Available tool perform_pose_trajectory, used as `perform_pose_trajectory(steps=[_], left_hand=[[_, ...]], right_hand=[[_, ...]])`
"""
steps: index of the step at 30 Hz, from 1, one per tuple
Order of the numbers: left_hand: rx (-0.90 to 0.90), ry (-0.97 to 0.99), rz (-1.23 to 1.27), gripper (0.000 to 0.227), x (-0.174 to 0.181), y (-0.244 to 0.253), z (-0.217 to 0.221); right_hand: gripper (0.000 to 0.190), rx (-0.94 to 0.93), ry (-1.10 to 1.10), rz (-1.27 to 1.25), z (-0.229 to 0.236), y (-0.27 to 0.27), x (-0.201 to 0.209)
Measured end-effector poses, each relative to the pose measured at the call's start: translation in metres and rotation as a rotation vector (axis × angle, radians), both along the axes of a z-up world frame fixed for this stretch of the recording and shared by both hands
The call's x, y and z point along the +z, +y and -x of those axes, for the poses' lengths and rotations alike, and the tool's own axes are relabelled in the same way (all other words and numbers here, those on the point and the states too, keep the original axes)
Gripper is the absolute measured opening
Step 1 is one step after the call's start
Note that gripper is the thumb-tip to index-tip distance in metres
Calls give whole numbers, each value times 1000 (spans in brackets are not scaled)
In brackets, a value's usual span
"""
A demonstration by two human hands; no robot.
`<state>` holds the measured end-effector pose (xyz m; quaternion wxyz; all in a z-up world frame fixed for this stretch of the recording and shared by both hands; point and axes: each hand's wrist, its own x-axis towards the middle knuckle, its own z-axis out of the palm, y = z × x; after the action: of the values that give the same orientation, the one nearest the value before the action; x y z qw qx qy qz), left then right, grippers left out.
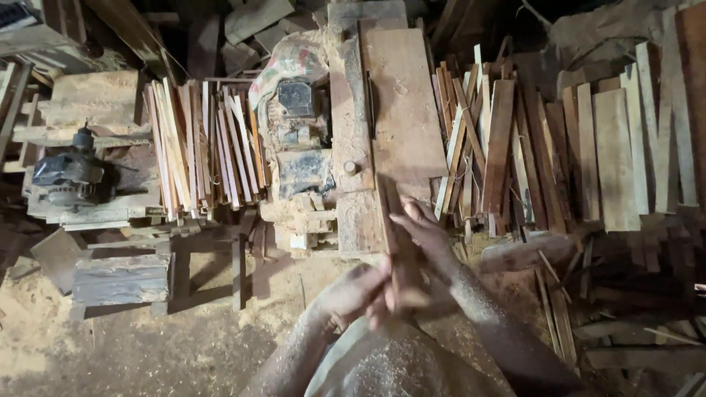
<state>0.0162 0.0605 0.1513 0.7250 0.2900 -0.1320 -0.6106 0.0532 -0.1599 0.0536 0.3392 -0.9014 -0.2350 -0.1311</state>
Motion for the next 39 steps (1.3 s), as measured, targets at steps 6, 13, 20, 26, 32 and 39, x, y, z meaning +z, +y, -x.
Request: perform_pose_trajectory(steps=[6, 13, 20, 26, 32, 39], left_hand=[[899, -1290, -1027, 71, -33, -13, -14], [673, -853, -981, 61, -75, -52, 28], [228, -1202, -1337, 115, -170, -60, 26], [86, -1261, -1344, 97, -86, -46, 6], [30, -1228, -1345, 96, -78, -46, -7], [31, -1308, -1329, 94, -100, -47, -18]], right_hand=[[65, -383, 168, -199, -46, 22, 46], [46, -505, 570, -141, -62, 33, -10], [49, -557, 565, -32, -78, 56, 0], [51, -592, 620, -32, -93, 51, -5], [51, -575, 675, -69, -103, 51, -2], [47, -587, 677, -73, -117, 48, -20]])
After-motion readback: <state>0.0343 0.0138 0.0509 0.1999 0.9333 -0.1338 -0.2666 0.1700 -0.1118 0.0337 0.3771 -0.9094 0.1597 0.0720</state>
